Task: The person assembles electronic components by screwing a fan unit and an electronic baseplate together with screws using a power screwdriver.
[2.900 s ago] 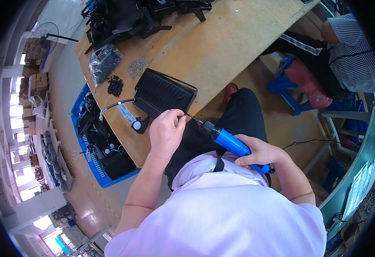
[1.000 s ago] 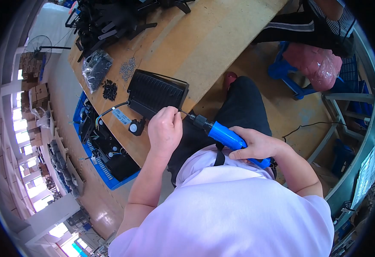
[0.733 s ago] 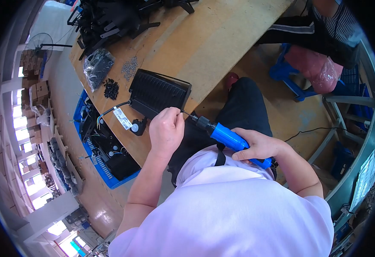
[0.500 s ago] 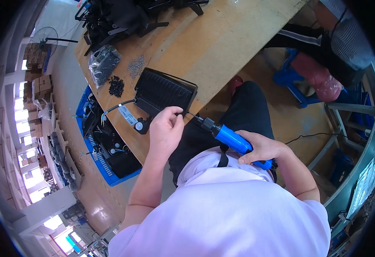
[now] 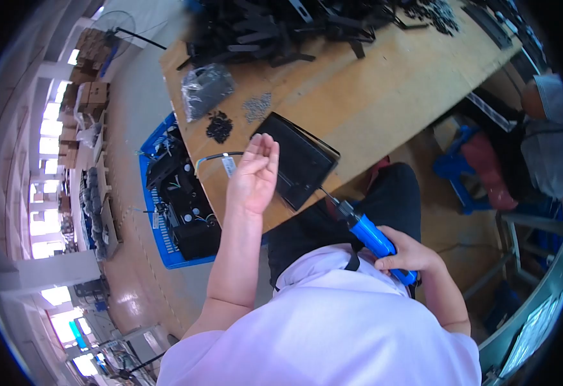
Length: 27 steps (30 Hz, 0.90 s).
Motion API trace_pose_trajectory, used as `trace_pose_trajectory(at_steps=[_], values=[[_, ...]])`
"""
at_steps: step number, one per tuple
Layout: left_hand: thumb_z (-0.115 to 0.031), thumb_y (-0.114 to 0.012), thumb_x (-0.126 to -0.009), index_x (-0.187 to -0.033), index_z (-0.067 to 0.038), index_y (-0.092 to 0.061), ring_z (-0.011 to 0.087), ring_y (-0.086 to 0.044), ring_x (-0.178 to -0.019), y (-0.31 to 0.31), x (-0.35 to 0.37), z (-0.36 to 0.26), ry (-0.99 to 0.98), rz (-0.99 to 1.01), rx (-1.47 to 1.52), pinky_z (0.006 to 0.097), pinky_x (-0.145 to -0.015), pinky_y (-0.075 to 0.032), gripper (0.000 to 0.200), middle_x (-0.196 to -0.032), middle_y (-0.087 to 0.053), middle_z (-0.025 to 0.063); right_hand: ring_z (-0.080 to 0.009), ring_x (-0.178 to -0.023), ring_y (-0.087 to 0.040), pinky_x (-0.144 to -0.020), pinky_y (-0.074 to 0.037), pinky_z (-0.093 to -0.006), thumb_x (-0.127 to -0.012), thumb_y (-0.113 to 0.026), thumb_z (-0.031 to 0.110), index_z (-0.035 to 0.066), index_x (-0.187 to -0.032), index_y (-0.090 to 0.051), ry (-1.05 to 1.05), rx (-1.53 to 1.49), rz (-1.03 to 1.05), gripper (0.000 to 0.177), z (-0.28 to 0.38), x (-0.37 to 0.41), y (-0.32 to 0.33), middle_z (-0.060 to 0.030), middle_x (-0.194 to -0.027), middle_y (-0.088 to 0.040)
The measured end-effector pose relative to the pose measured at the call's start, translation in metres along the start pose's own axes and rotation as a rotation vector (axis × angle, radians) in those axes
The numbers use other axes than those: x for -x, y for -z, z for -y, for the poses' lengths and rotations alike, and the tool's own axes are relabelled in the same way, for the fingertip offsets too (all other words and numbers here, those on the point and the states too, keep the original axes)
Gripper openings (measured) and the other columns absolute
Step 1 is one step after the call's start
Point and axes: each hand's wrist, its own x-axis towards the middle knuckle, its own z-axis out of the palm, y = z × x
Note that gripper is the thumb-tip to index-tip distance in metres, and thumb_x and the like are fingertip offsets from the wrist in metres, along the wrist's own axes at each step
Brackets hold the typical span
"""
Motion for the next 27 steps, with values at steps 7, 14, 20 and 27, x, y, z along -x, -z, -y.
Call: trace_pose_trajectory(at_steps=[7, 14, 20, 27], values=[[0.019, -0.041, -0.093, -0.143, 0.009, -0.037, 0.0343, -0.047, -0.140, -0.013, 0.002, 0.002, 0.037, 0.012, -0.031, 0.0432, -0.119, -0.043, 0.052, -0.143, -0.047, 0.0240, -0.0235, -0.107, -0.061, -0.097, -0.049, -0.0351, -0.078, -0.087, 0.040, 0.001, -0.142, -0.046, -0.001, 0.090, -0.054, 0.085, -0.008, -0.001, 0.001, -0.0137, -0.122, -0.062], [0.021, -0.040, -0.089, -0.143, 0.009, -0.038, 0.0335, -0.045, -0.140, -0.017, -0.006, -0.011, -0.032, 0.063, -0.239, 0.0404, -0.120, -0.041, 0.055, -0.142, -0.047, 0.0227, -0.0156, -0.085, -0.064, -0.078, -0.054, -0.0298, -0.081, -0.087, 0.030, 0.001, -0.142, -0.043, -0.032, -0.017, -0.041, 0.081, 0.002, 0.001, -0.006, -0.0094, -0.108, -0.061], [0.019, -0.043, -0.092, -0.135, 0.009, -0.045, 0.0319, -0.052, -0.134, -0.034, -0.065, -0.044, -0.172, 0.041, -0.445, 0.0378, -0.117, -0.044, 0.044, -0.136, -0.052, 0.0211, -0.0137, -0.079, -0.063, -0.075, -0.054, -0.0300, -0.083, -0.084, 0.023, 0.000, -0.140, -0.044, -0.020, -0.047, -0.045, 0.073, 0.004, 0.002, -0.010, -0.0073, -0.100, -0.061], [0.012, -0.048, -0.096, -0.133, 0.009, -0.048, 0.0301, -0.064, -0.118, -0.040, -0.124, -0.052, -0.233, -0.037, -0.900, 0.0348, -0.104, -0.054, 0.038, -0.128, -0.060, 0.0206, -0.0141, -0.079, -0.063, -0.076, -0.053, -0.0303, -0.083, -0.083, 0.023, -0.001, -0.141, -0.043, -0.016, -0.009, -0.054, 0.075, 0.001, 0.002, -0.011, -0.0081, -0.100, -0.062]])
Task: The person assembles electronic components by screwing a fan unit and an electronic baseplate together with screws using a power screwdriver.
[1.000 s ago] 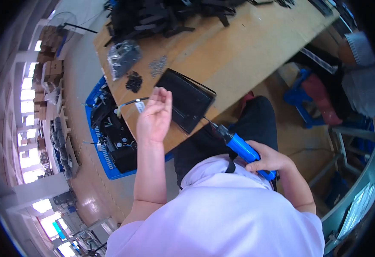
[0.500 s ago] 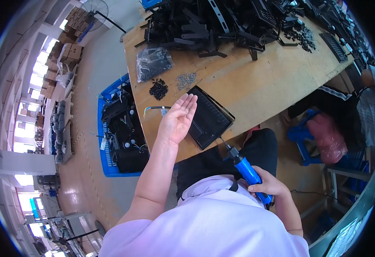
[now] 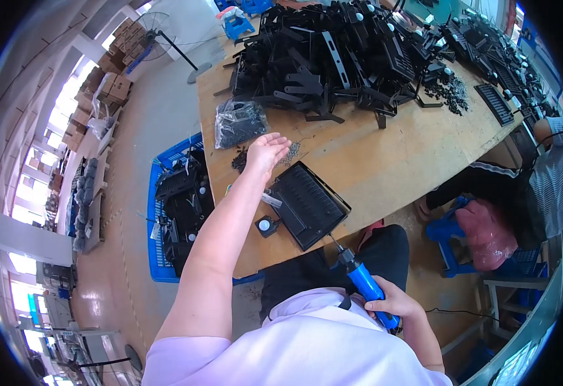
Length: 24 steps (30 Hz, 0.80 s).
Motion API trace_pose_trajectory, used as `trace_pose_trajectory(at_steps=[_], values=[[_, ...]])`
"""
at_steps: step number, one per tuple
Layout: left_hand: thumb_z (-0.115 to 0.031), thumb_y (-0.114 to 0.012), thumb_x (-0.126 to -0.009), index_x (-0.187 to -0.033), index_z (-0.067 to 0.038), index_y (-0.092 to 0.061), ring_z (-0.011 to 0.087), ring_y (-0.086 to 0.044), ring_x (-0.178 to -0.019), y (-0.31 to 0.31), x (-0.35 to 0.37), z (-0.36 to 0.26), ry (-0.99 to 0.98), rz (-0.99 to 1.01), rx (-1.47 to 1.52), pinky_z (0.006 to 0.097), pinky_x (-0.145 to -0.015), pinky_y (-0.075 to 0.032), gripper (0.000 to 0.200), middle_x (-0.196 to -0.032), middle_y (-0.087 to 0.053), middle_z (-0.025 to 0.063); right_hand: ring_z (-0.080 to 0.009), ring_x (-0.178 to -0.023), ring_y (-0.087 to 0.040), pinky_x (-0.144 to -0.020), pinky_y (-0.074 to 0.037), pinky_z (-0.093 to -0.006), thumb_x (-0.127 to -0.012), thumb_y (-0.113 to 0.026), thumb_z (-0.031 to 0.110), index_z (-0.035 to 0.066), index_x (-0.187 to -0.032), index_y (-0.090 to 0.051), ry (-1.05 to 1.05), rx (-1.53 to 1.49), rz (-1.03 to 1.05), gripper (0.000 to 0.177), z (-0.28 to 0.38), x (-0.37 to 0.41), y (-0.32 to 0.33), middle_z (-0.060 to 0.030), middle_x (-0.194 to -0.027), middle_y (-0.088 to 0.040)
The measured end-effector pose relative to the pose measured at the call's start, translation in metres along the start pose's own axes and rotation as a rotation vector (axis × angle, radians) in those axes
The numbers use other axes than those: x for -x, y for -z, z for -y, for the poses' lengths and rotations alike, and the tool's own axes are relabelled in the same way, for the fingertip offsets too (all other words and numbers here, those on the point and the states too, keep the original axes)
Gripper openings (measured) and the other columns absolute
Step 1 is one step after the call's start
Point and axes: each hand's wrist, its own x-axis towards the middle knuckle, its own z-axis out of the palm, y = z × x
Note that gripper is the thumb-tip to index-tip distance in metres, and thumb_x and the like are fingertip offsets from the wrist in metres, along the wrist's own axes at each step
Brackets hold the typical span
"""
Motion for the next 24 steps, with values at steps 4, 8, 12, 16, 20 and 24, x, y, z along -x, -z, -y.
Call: trace_pose_trajectory(at_steps=[4, 8, 12, 16, 20, 24], values=[[0.010, -0.048, -0.095, -0.134, 0.006, -0.052, 0.0248, -0.069, -0.110, 0.001, -0.016, 0.012, -0.194, 0.087, -0.559, 0.0317, -0.094, -0.056, 0.039, -0.118, -0.069, 0.0178, -0.0142, -0.079, -0.063, -0.078, -0.053, -0.0307, -0.082, -0.083, 0.023, -0.001, -0.142, -0.042, -0.012, -0.014, 0.007, 0.077, 0.001, 0.000, 0.000, -0.0085, -0.101, -0.062], [0.000, -0.056, -0.092, -0.129, 0.000, -0.060, 0.0196, -0.072, -0.103, 0.006, -0.040, 0.020, -0.367, 0.103, -0.869, 0.0307, -0.089, -0.055, 0.037, -0.107, -0.075, 0.0124, -0.0145, -0.079, -0.063, -0.076, -0.053, -0.0304, -0.083, -0.082, 0.022, -0.001, -0.142, -0.041, -0.019, 0.001, 0.006, 0.076, 0.007, 0.002, -0.001, -0.0084, -0.100, -0.061], [-0.013, -0.066, -0.089, -0.115, -0.006, -0.071, 0.0221, -0.073, -0.100, -0.008, -0.046, 0.005, -0.419, -0.031, -1.100, 0.0335, -0.090, -0.055, 0.027, -0.102, -0.077, 0.0111, -0.0147, -0.081, -0.063, -0.075, -0.053, -0.0298, -0.084, -0.082, 0.022, -0.001, -0.143, -0.041, -0.015, 0.002, 0.015, 0.076, 0.004, 0.001, 0.000, -0.0088, -0.101, -0.060], [-0.016, -0.071, -0.084, -0.097, -0.011, -0.076, 0.0322, -0.070, -0.098, -0.013, -0.071, 0.011, -0.553, -0.117, -1.206, 0.0421, -0.089, -0.055, 0.015, -0.100, -0.074, 0.0138, -0.0149, -0.083, -0.063, -0.075, -0.053, -0.0297, -0.085, -0.082, 0.024, -0.001, -0.144, -0.040, -0.006, 0.006, 0.033, 0.077, -0.001, -0.001, 0.003, -0.0093, -0.104, -0.059], [-0.018, -0.075, -0.081, -0.092, -0.010, -0.076, 0.0336, -0.068, -0.096, -0.016, -0.091, 0.026, -0.659, -0.108, -1.317, 0.0452, -0.086, -0.054, 0.014, -0.093, -0.071, 0.0138, -0.0153, -0.085, -0.063, -0.076, -0.053, -0.0294, -0.085, -0.083, 0.026, 0.000, -0.145, -0.040, 0.003, 0.045, 0.014, 0.078, -0.004, -0.003, 0.004, -0.0094, -0.106, -0.059], [-0.015, -0.069, -0.080, -0.084, -0.008, -0.074, 0.0350, -0.068, -0.092, -0.021, -0.100, 0.028, -0.848, -0.027, -1.496, 0.0466, -0.083, -0.055, 0.009, -0.088, -0.069, 0.0161, -0.0151, -0.087, -0.062, -0.078, -0.053, -0.0297, -0.085, -0.083, 0.027, 0.001, -0.145, -0.040, -0.010, 0.043, 0.029, 0.078, -0.005, -0.003, 0.006, -0.0093, -0.109, -0.059]])
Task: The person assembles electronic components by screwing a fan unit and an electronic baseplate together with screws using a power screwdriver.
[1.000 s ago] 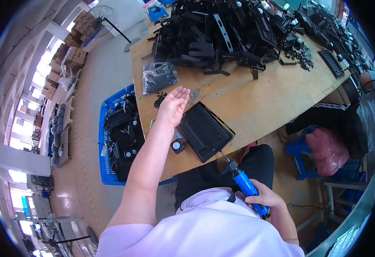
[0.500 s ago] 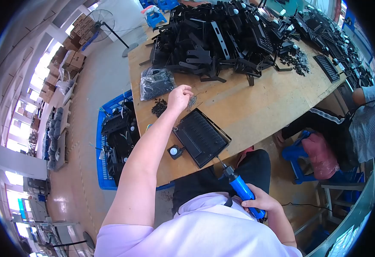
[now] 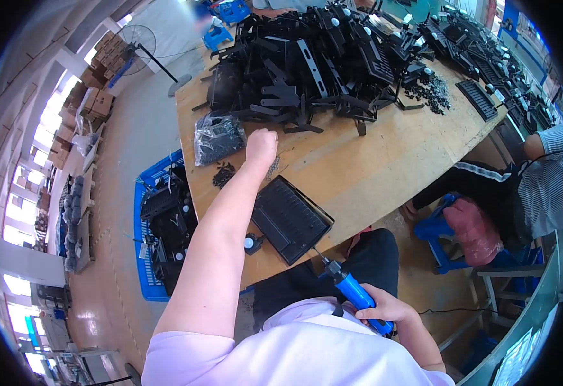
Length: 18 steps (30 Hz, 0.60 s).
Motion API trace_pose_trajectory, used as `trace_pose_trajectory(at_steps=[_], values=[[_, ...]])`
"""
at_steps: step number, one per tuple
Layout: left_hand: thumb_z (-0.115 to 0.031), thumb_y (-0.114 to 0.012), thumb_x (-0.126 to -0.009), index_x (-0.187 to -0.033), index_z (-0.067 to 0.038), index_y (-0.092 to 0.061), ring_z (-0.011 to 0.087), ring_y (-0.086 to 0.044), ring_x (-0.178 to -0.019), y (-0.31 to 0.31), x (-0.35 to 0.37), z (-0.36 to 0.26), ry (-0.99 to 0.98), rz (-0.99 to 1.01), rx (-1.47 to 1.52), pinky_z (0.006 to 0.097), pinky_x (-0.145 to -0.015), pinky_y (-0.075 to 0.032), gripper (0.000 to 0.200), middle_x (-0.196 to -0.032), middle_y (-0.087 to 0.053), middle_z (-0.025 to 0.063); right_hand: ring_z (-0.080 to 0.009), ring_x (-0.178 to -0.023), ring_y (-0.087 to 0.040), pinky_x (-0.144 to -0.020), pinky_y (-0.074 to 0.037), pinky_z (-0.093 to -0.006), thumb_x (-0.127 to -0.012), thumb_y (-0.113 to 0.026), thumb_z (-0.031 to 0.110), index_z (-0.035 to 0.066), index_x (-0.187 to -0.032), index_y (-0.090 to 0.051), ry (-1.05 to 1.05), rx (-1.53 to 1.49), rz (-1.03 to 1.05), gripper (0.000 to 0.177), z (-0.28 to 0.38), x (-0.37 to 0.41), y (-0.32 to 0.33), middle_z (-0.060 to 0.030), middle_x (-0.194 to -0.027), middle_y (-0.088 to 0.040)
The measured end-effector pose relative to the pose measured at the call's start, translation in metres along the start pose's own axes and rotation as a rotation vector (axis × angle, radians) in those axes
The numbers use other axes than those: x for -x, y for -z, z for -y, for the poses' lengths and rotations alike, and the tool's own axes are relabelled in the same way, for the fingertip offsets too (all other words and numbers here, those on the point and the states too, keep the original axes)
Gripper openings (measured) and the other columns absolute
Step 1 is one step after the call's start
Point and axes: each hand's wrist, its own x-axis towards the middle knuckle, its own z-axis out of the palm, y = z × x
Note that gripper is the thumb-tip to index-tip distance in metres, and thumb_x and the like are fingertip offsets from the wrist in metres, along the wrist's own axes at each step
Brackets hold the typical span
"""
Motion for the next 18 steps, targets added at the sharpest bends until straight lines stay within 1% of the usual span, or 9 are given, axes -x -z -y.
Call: trace_pose_trajectory(at_steps=[1, 4, 5, 6, 8, 11, 14, 17, 18], values=[[-0.014, -0.067, -0.080, -0.082, -0.007, -0.073, 0.0355, -0.068, -0.091, -0.001, -0.002, 0.000, -0.049, 0.005, -0.042, 0.0470, -0.083, -0.055, 0.009, -0.087, -0.069, 0.0167, -0.0149, -0.087, -0.062, -0.079, -0.053, -0.0299, -0.084, -0.083, 0.026, 0.001, -0.145, -0.041, 0.001, -0.003, 0.007, 0.078, -0.001, 0.000, 0.000, -0.0092, -0.109, -0.059], [-0.011, -0.062, -0.079, -0.078, -0.005, -0.071, 0.0376, -0.068, -0.086, -0.011, -0.007, 0.005, -0.098, -0.044, -0.144, 0.0480, -0.080, -0.055, 0.011, -0.085, -0.069, 0.0188, -0.0142, -0.086, -0.063, -0.076, -0.055, -0.0311, -0.083, -0.084, 0.027, 0.001, -0.143, -0.042, 0.065, 0.049, -0.007, 0.078, -0.002, -0.002, 0.001, -0.0084, -0.108, -0.060], [-0.011, -0.063, -0.080, -0.081, -0.007, -0.073, 0.0385, -0.068, -0.088, -0.008, -0.007, 0.004, -0.077, -0.030, -0.111, 0.0488, -0.081, -0.055, 0.011, -0.087, -0.069, 0.0192, -0.0142, -0.085, -0.064, -0.075, -0.055, -0.0311, -0.082, -0.084, 0.027, 0.002, -0.142, -0.043, 0.090, 0.054, -0.020, 0.077, -0.008, -0.003, 0.002, -0.0079, -0.106, -0.060], [-0.010, -0.063, -0.080, -0.084, -0.008, -0.075, 0.0394, -0.068, -0.089, -0.005, -0.008, 0.004, -0.056, -0.011, -0.074, 0.0496, -0.082, -0.054, 0.012, -0.089, -0.070, 0.0197, -0.0136, -0.083, -0.063, -0.074, -0.055, -0.0307, -0.082, -0.085, 0.028, 0.003, -0.142, -0.044, 0.031, -0.009, 0.000, 0.077, -0.004, -0.002, 0.002, -0.0082, -0.106, -0.060], [-0.010, -0.063, -0.079, -0.082, -0.008, -0.074, 0.0381, -0.069, -0.093, -0.011, -0.012, 0.007, 0.027, 0.035, 0.003, 0.0489, -0.083, -0.054, 0.011, -0.090, -0.071, 0.0194, -0.0170, -0.095, -0.063, -0.087, -0.053, -0.0325, -0.081, -0.084, 0.029, 0.002, -0.145, -0.043, -0.027, -0.030, 0.004, 0.081, 0.006, 0.002, 0.000, -0.0110, -0.114, -0.059], [-0.011, -0.064, -0.079, -0.082, -0.007, -0.072, 0.0371, -0.069, -0.093, -0.014, -0.021, 0.010, 0.035, 0.131, -0.092, 0.0483, -0.083, -0.054, 0.010, -0.091, -0.072, 0.0190, -0.0153, -0.084, -0.064, -0.078, -0.054, -0.0321, -0.081, -0.083, 0.030, 0.003, -0.146, -0.041, 0.192, 0.232, -0.073, 0.082, -0.019, -0.007, 0.006, -0.0105, -0.109, -0.058], [-0.008, -0.059, -0.084, -0.084, -0.001, -0.072, 0.0414, -0.070, -0.091, -0.002, -0.020, 0.005, 0.007, 0.188, -0.090, 0.0495, -0.083, -0.055, 0.015, -0.092, -0.072, 0.0232, -0.0195, -0.089, -0.065, -0.084, -0.054, -0.0334, -0.081, -0.083, 0.032, 0.003, -0.146, -0.042, 0.000, 0.125, -0.059, 0.082, 0.009, 0.002, -0.002, -0.0120, -0.114, -0.059], [-0.010, -0.060, -0.085, -0.091, -0.004, -0.074, 0.0392, -0.070, -0.092, 0.006, -0.012, -0.002, 0.056, 0.154, -0.049, 0.0479, -0.084, -0.055, 0.016, -0.094, -0.073, 0.0219, -0.0228, -0.095, -0.066, -0.089, -0.053, -0.0351, -0.080, -0.083, 0.034, 0.002, -0.146, -0.043, 0.001, 0.101, -0.063, 0.084, 0.007, 0.002, -0.002, -0.0135, -0.118, -0.060], [-0.011, -0.062, -0.084, -0.092, -0.004, -0.073, 0.0380, -0.070, -0.091, 0.012, -0.009, -0.007, 0.063, 0.114, 0.003, 0.0466, -0.083, -0.055, 0.015, -0.093, -0.073, 0.0200, -0.0241, -0.098, -0.065, -0.092, -0.052, -0.0358, -0.080, -0.083, 0.035, 0.002, -0.146, -0.043, 0.009, 0.128, -0.070, 0.084, 0.005, 0.002, -0.001, -0.0142, -0.120, -0.060]])
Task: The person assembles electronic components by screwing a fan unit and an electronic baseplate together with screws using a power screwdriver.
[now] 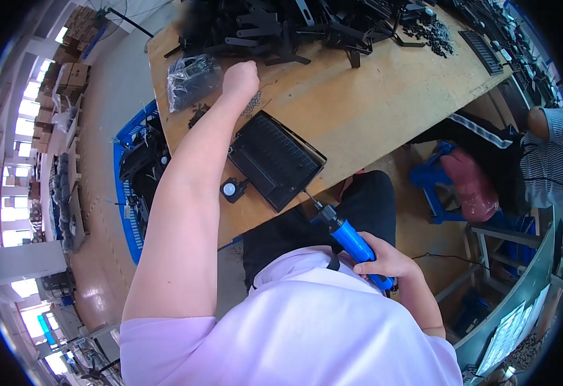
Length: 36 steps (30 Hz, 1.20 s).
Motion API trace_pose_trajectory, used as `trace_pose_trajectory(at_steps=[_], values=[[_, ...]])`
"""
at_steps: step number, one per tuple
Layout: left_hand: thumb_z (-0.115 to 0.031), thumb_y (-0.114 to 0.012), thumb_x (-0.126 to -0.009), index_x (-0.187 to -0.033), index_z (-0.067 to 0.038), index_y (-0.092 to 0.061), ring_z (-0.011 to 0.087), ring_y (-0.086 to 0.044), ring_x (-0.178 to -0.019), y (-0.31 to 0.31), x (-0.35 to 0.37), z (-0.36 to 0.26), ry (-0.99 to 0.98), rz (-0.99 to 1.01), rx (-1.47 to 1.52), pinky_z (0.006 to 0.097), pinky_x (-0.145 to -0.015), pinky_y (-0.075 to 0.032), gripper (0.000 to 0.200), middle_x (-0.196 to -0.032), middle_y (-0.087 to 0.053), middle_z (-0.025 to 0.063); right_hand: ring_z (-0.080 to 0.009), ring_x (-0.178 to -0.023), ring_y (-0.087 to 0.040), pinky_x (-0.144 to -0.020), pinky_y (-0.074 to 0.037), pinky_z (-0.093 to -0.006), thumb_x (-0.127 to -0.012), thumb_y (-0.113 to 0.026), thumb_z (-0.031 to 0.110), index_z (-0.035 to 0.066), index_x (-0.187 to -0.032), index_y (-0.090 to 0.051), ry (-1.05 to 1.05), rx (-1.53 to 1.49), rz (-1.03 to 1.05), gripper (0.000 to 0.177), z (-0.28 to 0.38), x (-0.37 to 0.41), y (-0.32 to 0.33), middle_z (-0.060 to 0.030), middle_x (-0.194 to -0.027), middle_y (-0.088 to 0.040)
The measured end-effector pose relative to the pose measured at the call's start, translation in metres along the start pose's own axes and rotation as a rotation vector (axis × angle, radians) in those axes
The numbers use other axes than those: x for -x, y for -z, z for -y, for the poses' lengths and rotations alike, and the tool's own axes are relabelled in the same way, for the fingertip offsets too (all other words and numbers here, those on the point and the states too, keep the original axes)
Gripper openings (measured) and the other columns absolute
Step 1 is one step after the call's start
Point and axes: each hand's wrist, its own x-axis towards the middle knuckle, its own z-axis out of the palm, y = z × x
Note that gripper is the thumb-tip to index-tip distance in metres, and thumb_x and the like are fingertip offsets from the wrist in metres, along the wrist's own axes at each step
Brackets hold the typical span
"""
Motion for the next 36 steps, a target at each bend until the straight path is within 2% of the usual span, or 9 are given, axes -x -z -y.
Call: trace_pose_trajectory(at_steps=[4, 8, 12, 15, 17, 23, 32, 35, 36], values=[[-0.014, -0.069, -0.084, -0.100, -0.005, -0.074, 0.0290, -0.073, -0.086, 0.053, 0.039, -0.049, 0.038, -0.094, 0.359, 0.0375, -0.079, -0.056, 0.019, -0.092, -0.075, 0.0141, -0.0276, -0.110, -0.063, -0.099, -0.048, -0.0373, -0.079, -0.083, 0.038, 0.002, -0.146, -0.043, 0.035, 0.100, -0.038, 0.086, -0.004, 0.000, -0.002, -0.0165, -0.126, -0.061], [-0.016, -0.072, -0.085, -0.097, -0.004, -0.075, 0.0172, -0.071, -0.081, 0.104, 0.138, -0.106, 0.049, 0.070, 0.606, 0.0316, -0.075, -0.054, 0.017, -0.089, -0.074, 0.0109, -0.0293, -0.119, -0.059, -0.105, -0.045, -0.0379, -0.078, -0.084, 0.039, 0.001, -0.146, -0.044, 0.017, 0.127, -0.049, 0.088, 0.001, 0.001, -0.002, -0.0178, -0.129, -0.061], [-0.012, -0.076, -0.081, -0.088, -0.005, -0.075, 0.0199, -0.064, -0.074, 0.087, 0.206, -0.114, 0.026, 0.216, 0.593, 0.0323, -0.069, -0.051, 0.010, -0.084, -0.067, 0.0090, -0.0242, -0.114, -0.060, -0.103, -0.046, -0.0361, -0.074, -0.090, 0.040, 0.001, -0.144, -0.044, 0.060, 0.050, -0.051, 0.092, -0.007, -0.001, -0.003, -0.0132, -0.125, -0.063], [-0.012, -0.079, -0.076, -0.082, -0.007, -0.077, 0.0248, -0.062, -0.085, 0.078, 0.227, -0.118, -0.013, 0.102, 0.503, 0.0366, -0.077, -0.051, 0.008, -0.085, -0.066, 0.0072, -0.0235, -0.114, -0.060, -0.103, -0.046, -0.0361, -0.074, -0.090, 0.041, 0.001, -0.144, -0.044, 0.075, 0.002, -0.052, 0.093, -0.010, -0.002, -0.004, -0.0130, -0.125, -0.064], [-0.011, -0.079, -0.075, -0.081, -0.008, -0.078, 0.0269, -0.061, -0.089, 0.077, 0.230, -0.123, -0.006, 0.082, 0.482, 0.0383, -0.081, -0.050, 0.007, -0.086, -0.067, 0.0066, -0.0232, -0.114, -0.060, -0.103, -0.047, -0.0361, -0.074, -0.091, 0.041, 0.001, -0.144, -0.045, 0.081, -0.002, -0.058, 0.093, -0.009, -0.001, -0.005, -0.0130, -0.125, -0.064], [-0.010, -0.078, -0.076, -0.081, -0.008, -0.078, 0.0271, -0.061, -0.088, 0.072, 0.232, -0.128, -0.044, 0.056, 0.430, 0.0386, -0.081, -0.050, 0.006, -0.086, -0.067, 0.0074, -0.0314, -0.118, -0.059, -0.105, -0.044, -0.0389, -0.074, -0.086, 0.045, 0.003, -0.146, -0.045, 0.045, 0.036, -0.065, 0.093, -0.009, 0.000, -0.006, -0.0179, -0.128, -0.061], [-0.009, -0.075, -0.078, -0.082, -0.007, -0.078, 0.0283, -0.061, -0.089, 0.074, 0.235, -0.132, -0.044, 0.077, 0.406, 0.0395, -0.083, -0.050, 0.005, -0.086, -0.067, 0.0086, -0.0322, -0.119, -0.058, -0.105, -0.044, -0.0398, -0.075, -0.084, 0.039, 0.002, -0.146, -0.045, 0.049, 0.016, -0.055, 0.088, -0.006, 0.000, -0.006, -0.0187, -0.127, -0.061], [-0.008, -0.073, -0.079, -0.084, -0.007, -0.077, 0.0285, -0.062, -0.089, 0.077, 0.232, -0.126, -0.078, 0.125, 0.437, 0.0396, -0.083, -0.050, 0.006, -0.085, -0.067, 0.0089, -0.0287, -0.107, -0.064, -0.098, -0.048, -0.0386, -0.076, -0.084, 0.036, 0.002, -0.146, -0.044, 0.083, 0.067, -0.069, 0.087, -0.009, -0.001, -0.005, -0.0173, -0.121, -0.062], [-0.008, -0.073, -0.079, -0.084, -0.007, -0.077, 0.0285, -0.062, -0.089, 0.077, 0.230, -0.125, -0.090, 0.150, 0.433, 0.0396, -0.082, -0.050, 0.007, -0.085, -0.067, 0.0087, -0.0278, -0.110, -0.062, -0.100, -0.047, -0.0382, -0.076, -0.085, 0.038, 0.001, -0.145, -0.045, 0.057, 0.042, -0.064, 0.088, -0.009, -0.001, -0.005, -0.0164, -0.122, -0.062]])
